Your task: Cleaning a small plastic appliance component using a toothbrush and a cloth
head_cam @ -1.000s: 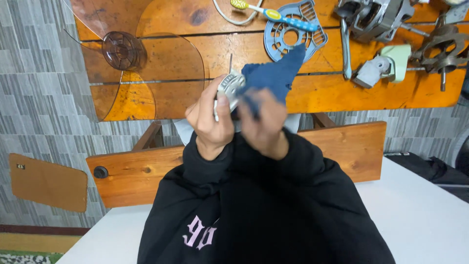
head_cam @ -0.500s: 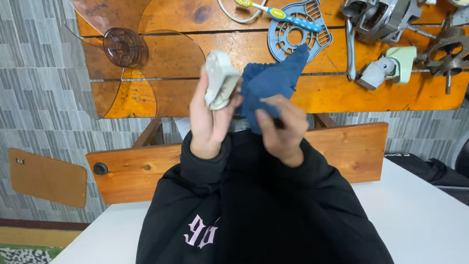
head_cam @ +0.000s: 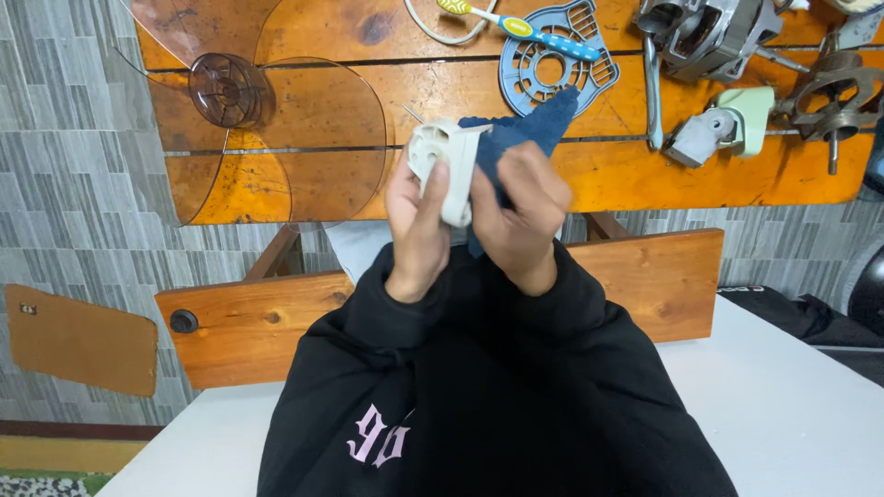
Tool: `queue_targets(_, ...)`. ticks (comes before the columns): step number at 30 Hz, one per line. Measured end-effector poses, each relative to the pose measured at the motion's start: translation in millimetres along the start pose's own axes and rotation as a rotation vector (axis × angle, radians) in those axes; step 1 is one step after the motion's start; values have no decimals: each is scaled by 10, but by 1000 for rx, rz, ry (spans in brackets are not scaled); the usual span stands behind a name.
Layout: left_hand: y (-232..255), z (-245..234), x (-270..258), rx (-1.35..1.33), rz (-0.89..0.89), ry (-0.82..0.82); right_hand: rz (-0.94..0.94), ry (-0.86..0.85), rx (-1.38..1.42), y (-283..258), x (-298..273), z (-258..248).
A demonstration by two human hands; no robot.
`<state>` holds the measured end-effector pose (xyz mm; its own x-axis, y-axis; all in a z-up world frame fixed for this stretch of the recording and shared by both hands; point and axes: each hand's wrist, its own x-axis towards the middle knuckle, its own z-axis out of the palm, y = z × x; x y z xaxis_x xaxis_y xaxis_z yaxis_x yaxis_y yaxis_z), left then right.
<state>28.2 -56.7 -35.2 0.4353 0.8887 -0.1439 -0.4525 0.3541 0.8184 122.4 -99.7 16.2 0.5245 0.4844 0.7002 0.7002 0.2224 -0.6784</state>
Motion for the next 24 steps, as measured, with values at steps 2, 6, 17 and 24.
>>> queue_targets(2, 94, -84, 81, 50, 25, 0, -15, -83, -3, 44, -108, -7)
queue_targets(6, 259, -139, 170, 288, 93, -31, -78, -239, -77, 186, -132, -36)
queue_targets(17, 570, -35, 186, 531, 261, -21, 180, -192, 318, 98, -343, 144)
queue_targets(24, 639, -59, 225, 563, 240, -106, 227, -300, 511, 150, -115, 139)
